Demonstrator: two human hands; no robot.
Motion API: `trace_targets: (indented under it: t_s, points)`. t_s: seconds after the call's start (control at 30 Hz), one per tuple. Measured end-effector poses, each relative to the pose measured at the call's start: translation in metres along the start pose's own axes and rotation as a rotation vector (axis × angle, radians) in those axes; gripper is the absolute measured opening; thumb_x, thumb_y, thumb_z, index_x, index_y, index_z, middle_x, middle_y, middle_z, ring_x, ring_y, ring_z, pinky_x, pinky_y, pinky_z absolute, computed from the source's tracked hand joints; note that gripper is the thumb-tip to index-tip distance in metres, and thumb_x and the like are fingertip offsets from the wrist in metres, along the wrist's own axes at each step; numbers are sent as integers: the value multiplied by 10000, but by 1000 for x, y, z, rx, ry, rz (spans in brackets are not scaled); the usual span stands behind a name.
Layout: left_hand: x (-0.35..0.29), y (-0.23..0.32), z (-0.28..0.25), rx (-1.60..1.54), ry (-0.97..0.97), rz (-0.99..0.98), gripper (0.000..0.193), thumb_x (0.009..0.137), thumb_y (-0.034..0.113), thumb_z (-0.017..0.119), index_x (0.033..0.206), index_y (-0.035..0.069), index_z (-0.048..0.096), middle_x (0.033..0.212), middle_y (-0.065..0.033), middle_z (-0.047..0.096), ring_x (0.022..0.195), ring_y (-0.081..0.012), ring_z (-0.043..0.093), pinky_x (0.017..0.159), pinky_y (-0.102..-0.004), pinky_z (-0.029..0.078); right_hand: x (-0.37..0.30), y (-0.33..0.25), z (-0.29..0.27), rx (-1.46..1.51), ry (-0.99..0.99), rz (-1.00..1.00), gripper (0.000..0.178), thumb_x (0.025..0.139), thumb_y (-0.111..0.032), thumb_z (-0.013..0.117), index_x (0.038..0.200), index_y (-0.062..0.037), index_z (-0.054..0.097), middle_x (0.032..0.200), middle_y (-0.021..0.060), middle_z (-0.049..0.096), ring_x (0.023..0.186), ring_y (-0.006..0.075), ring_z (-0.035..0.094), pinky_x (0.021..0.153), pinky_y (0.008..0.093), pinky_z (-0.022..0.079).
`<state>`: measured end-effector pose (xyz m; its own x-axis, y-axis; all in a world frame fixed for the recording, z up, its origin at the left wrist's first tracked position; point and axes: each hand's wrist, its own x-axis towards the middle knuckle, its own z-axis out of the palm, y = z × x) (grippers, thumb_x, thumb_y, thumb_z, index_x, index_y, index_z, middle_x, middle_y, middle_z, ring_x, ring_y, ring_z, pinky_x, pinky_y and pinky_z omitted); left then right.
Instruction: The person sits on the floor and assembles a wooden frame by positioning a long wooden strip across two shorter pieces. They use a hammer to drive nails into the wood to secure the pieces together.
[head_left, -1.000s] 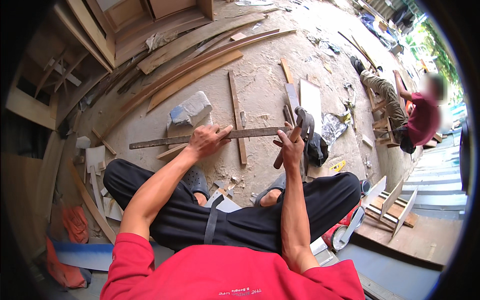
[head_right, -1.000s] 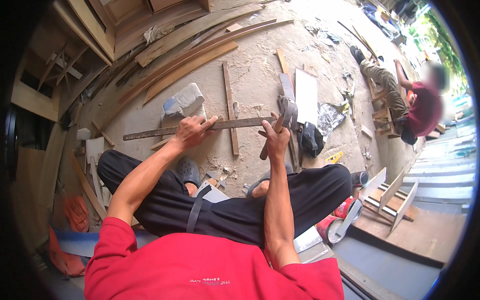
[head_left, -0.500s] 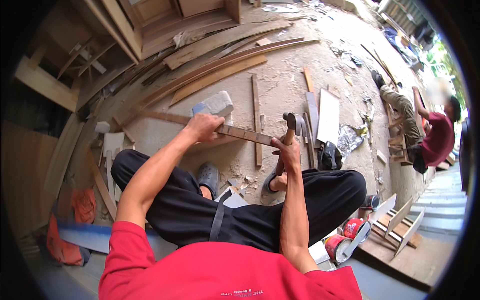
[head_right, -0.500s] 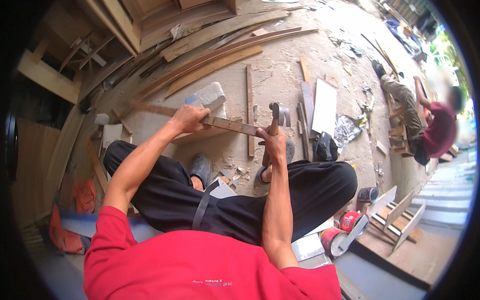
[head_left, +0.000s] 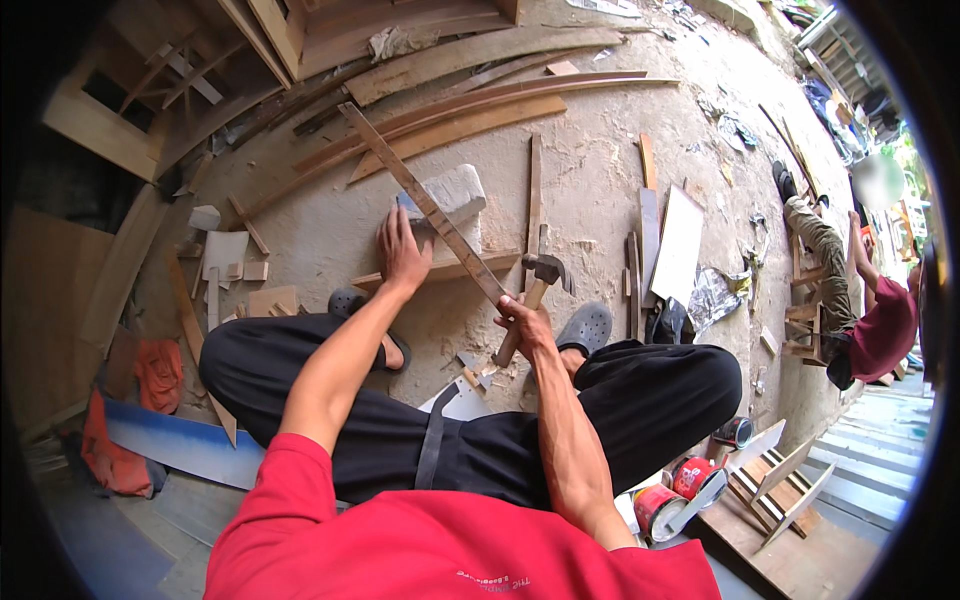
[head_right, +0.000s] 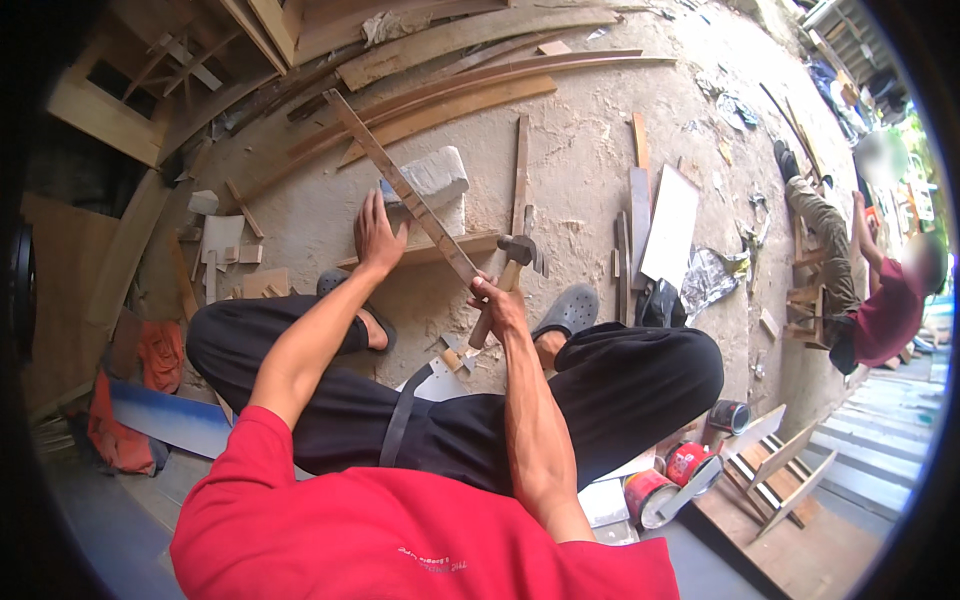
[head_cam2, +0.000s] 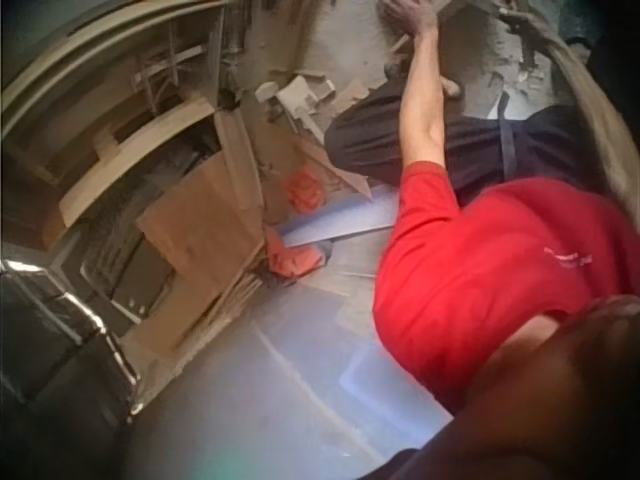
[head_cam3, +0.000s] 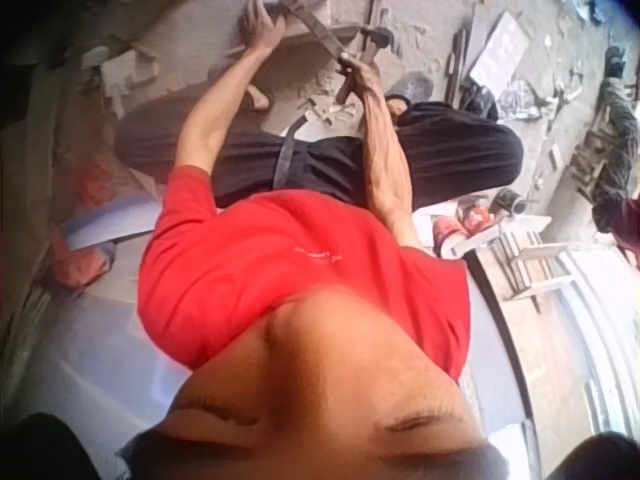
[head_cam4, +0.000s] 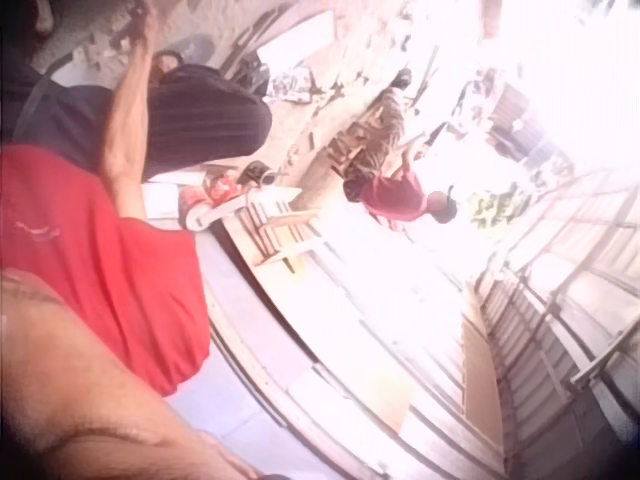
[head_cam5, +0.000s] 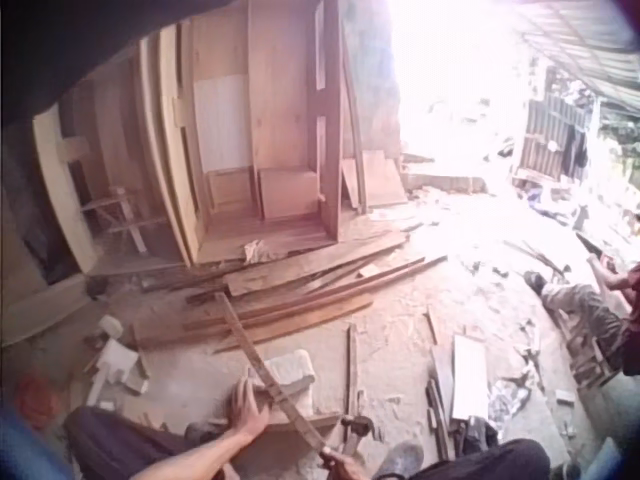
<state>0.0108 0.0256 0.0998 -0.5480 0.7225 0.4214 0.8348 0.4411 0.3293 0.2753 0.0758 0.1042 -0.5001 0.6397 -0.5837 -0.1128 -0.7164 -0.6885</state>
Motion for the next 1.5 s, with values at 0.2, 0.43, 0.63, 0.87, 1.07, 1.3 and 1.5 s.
trace_targets:
  t_s: [0.2, 0.43, 0.63, 0.87, 1.07, 1.3, 1.5]
  points:
    - [-42, -5, 62, -163, -334, -92, 440, 883, 367, 566, 1119, 3, 641, 1091, -181, 671, 1073, -338, 586, 1021, -456, 362, 21, 44, -18, 113, 120, 29, 306, 833, -95, 761, 856, -113, 456, 1235, 87, 550, 947, 173, 605, 781, 359, 569]
    - [-21, 18, 83, -654, -402, -635, 606, 854, 535, 657, 1043, -41, 645, 930, -176, 710, 906, -302, 681, 818, -392, 505, 16, 77, -21, 153, 122, 27, 367, 774, 28, 764, 859, -95, 430, 1437, 174, 453, 1170, 240, 578, 877, 353, 527]
    - [-20, 5, 87, -945, -351, -629, 319, 922, 298, 608, 933, -19, 650, 855, -90, 682, 794, -174, 627, 727, -330, 484, 11, 83, 4, -152, 200, -30, 413, 709, 62, 805, 726, -91, 422, 798, 5, 467, 1133, 236, 588, 942, 346, 455]
    - [-7, 5, 76, -1090, -442, -761, 277, 959, 273, 545, 905, 17, 636, 782, -27, 610, 692, -101, 547, 667, -271, 453, 1, 63, 29, -640, 166, -24, 518, 740, -143, 842, 1220, -81, 660, 788, -14, 506, 728, 122, 509, 665, 322, 467]
    - [4, 10, 89, -1024, -407, -590, 282, 938, 252, 650, 1043, -7, 622, 839, -33, 658, 733, -77, 577, 672, -276, 472, 17, 86, 18, -362, 181, -67, 311, 760, -101, 834, 885, -52, 553, 746, -29, 488, 662, 97, 476, 655, 291, 462]
    - [32, 30, 99, -848, -536, -550, 412, 877, 307, 724, 1067, -42, 614, 908, -101, 718, 779, -128, 643, 705, -299, 506, 29, 74, 12, -98, 172, 41, 285, 801, -75, 801, 897, 16, 548, 868, 32, 579, 798, 130, 616, 747, 288, 547]
    - [33, 27, 119, -786, -510, -541, 503, 841, 363, 745, 1080, -58, 608, 926, -132, 720, 812, -171, 667, 737, -327, 514, 35, 72, 11, -15, 160, 76, 419, 817, -76, 783, 1095, 109, 531, 1124, 154, 606, 901, 210, 667, 802, 344, 595]
